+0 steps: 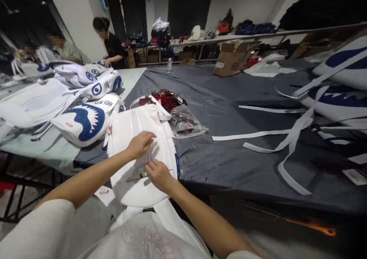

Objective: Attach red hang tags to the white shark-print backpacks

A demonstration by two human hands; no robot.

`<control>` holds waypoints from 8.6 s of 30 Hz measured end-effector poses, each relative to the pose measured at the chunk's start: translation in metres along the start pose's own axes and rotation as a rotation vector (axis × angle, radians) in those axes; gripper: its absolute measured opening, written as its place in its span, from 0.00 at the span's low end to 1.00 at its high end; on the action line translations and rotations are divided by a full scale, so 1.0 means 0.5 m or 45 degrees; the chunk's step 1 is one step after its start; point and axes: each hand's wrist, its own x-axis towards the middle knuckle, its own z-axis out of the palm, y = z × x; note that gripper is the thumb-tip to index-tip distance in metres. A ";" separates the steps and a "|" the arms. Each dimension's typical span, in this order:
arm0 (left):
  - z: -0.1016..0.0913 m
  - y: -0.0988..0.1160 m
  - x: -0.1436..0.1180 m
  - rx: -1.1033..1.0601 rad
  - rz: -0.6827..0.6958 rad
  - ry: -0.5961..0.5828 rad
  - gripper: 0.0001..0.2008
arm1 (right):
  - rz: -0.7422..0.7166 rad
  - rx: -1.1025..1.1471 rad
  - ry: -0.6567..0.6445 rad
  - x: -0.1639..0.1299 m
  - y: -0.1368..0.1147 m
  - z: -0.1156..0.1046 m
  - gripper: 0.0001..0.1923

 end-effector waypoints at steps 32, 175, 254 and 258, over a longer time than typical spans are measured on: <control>0.018 0.057 0.253 0.326 0.940 -0.256 0.25 | 1.014 0.974 0.553 -0.137 0.018 -0.047 0.20; -0.116 -0.009 0.021 0.113 0.462 0.162 0.15 | 0.369 0.302 0.663 -0.020 0.107 -0.141 0.16; 0.015 -0.006 0.151 0.571 -0.228 -0.418 0.60 | 1.069 -0.041 -0.213 0.104 0.172 -0.074 0.37; 0.019 -0.007 0.149 0.541 -0.237 -0.399 0.55 | 1.058 -0.049 -0.193 0.102 0.175 -0.070 0.35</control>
